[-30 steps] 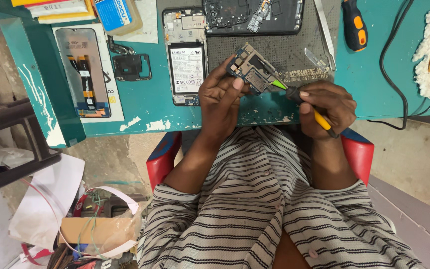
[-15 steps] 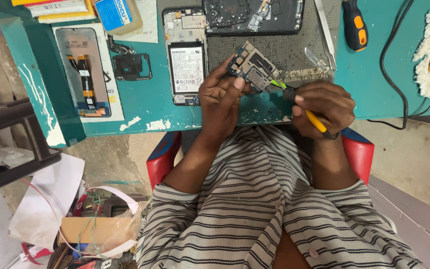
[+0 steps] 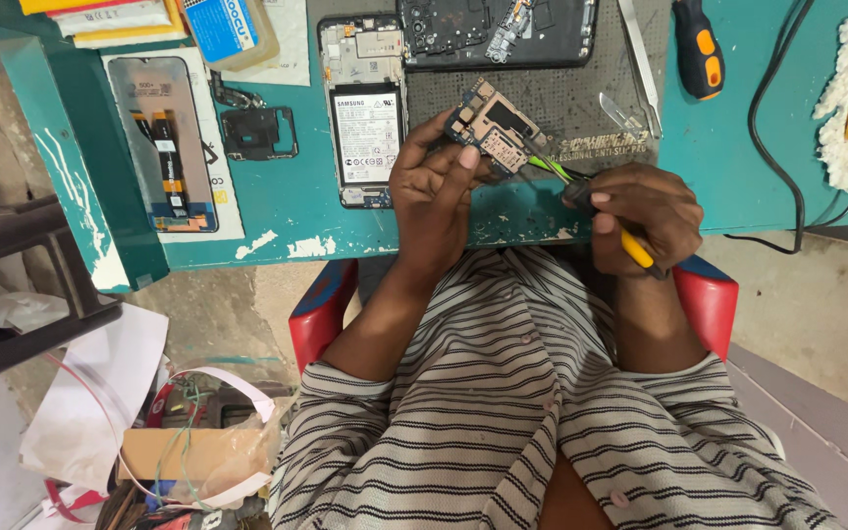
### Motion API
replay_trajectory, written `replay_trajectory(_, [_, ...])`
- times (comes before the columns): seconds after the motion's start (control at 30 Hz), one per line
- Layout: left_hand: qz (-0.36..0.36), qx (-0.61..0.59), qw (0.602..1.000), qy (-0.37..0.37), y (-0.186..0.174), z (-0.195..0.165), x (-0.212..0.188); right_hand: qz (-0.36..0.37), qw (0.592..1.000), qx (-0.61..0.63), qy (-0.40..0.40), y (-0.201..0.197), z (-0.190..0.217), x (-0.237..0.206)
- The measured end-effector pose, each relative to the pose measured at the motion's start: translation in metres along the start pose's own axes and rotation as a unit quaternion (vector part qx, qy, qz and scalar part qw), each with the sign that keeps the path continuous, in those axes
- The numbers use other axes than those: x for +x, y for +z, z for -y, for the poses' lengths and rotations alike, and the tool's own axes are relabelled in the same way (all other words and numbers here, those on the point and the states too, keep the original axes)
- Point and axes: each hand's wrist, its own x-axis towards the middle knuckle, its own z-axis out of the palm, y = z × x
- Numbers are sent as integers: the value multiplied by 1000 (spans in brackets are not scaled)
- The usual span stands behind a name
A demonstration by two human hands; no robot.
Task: The person repairs a disassembled smartphone motherboard at a workbench. They hold the circuit board in one hand and use a screwdriver to pry and work on components, repositioning the board repeatedly while other disassembled phones and tools lie on the bench.
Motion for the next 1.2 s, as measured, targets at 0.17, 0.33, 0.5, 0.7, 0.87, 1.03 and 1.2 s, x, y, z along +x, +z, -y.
replay_trajectory(0.17, [-3, 4, 1000, -2, 2, -1, -3, 9, 999, 10, 40, -3, 6, 2])
replay_trajectory(0.33, [8, 2, 1000, -1, -1, 1, -2, 5, 997, 43, 60, -2, 7, 3])
replay_trajectory(0.5, [5, 12, 1000, 2, -1, 1, -2, -11, 995, 53, 79, -1, 8, 0])
replay_trajectory(0.7, [11, 7, 1000, -7, 0, 2, -6, 9, 996, 35, 80, -7, 7, -3])
replay_trajectory(0.87, [5, 102, 995, -12, 7, 4, -17, -60, 978, 179, 87, -11, 15, -14])
replay_trajectory(1.03, [43, 207, 977, 6, -3, 65, -16, -90, 985, 74, 124, -21, -27, -42])
replay_trajectory(1.2, [64, 212, 975, -1, -14, 61, -12, -42, 989, 17, 138, -14, -40, -39])
